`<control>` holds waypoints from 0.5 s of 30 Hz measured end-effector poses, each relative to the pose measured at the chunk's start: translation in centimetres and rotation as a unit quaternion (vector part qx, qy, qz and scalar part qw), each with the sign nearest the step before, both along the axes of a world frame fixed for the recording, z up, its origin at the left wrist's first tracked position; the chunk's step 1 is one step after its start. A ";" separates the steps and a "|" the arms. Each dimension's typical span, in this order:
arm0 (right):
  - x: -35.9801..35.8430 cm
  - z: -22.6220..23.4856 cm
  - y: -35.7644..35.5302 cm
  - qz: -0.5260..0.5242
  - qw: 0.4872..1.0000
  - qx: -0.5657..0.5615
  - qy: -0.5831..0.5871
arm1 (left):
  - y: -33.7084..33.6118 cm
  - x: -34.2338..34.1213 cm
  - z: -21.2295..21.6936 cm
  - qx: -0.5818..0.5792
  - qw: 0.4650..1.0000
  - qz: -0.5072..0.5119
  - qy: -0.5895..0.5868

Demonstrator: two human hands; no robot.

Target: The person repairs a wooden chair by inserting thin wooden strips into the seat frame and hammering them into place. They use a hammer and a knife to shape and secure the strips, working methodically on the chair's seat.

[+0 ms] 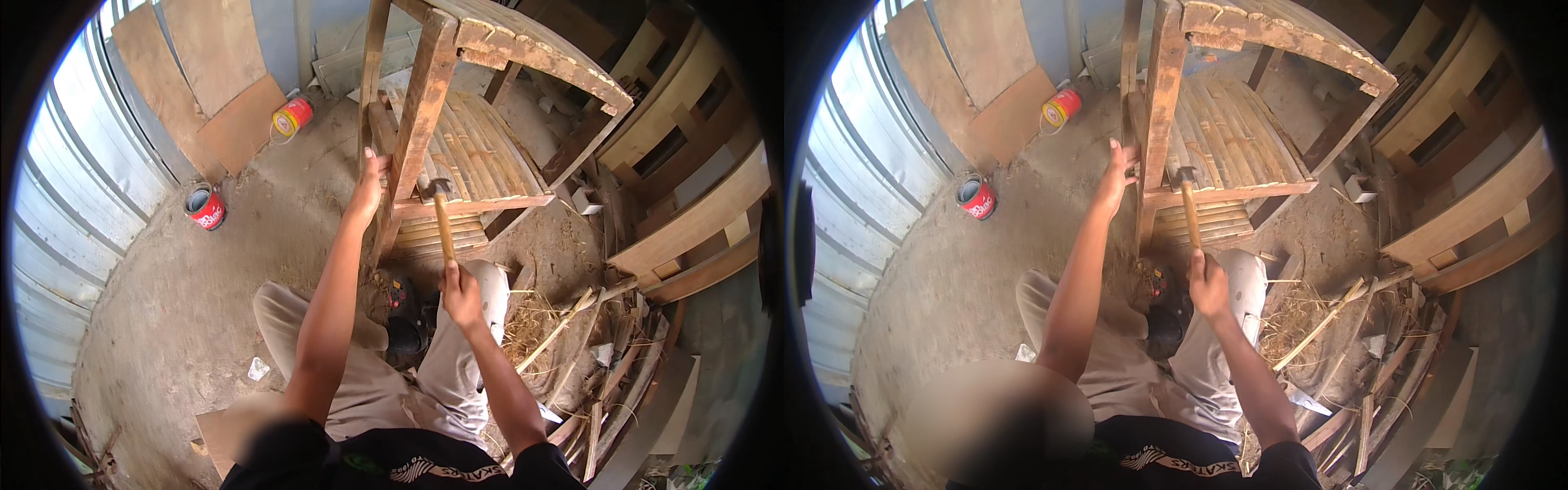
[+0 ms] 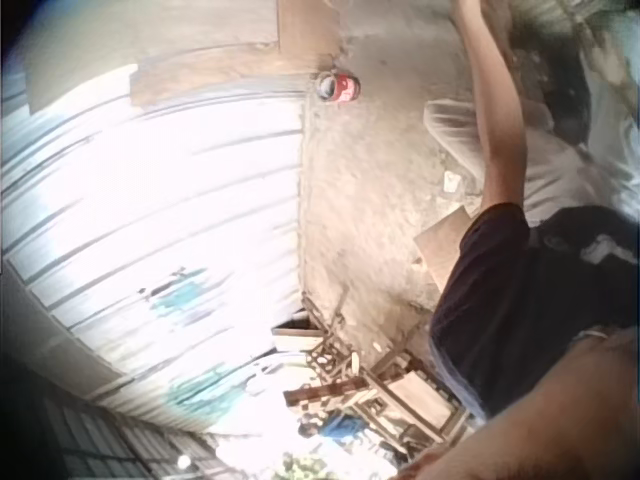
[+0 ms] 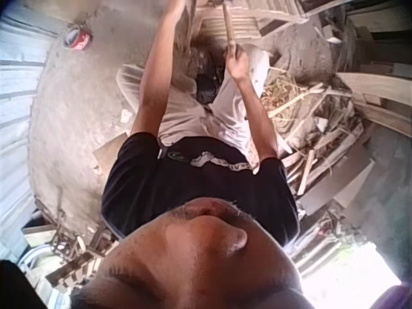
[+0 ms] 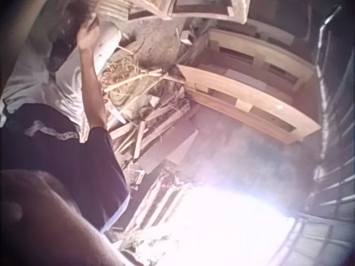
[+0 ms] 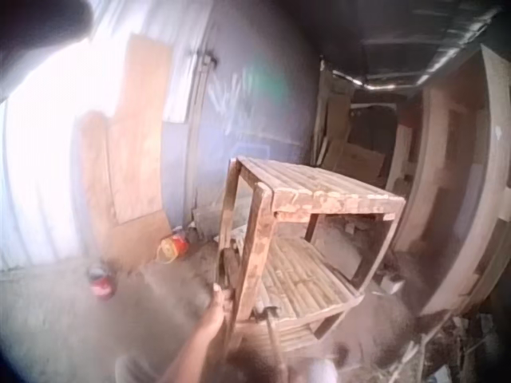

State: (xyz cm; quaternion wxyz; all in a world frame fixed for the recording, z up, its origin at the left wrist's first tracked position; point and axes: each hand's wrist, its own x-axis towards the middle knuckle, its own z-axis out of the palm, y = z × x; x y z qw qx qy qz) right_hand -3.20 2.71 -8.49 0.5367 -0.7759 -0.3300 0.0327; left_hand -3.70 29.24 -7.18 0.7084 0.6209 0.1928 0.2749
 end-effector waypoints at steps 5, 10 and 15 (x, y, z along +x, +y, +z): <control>-1.4 0.5 -2.7 0.034 0.948 0.245 0.202 | -0.1 -0.6 1.2 -0.006 0.999 -0.001 0.031; -1.3 3.4 -3.0 -0.013 0.946 0.266 0.183 | 1.9 4.5 7.8 0.055 0.993 0.106 -0.003; -2.4 -0.1 -3.7 -0.101 0.956 0.161 0.225 | 3.8 8.0 10.6 -0.036 0.994 -0.068 -0.074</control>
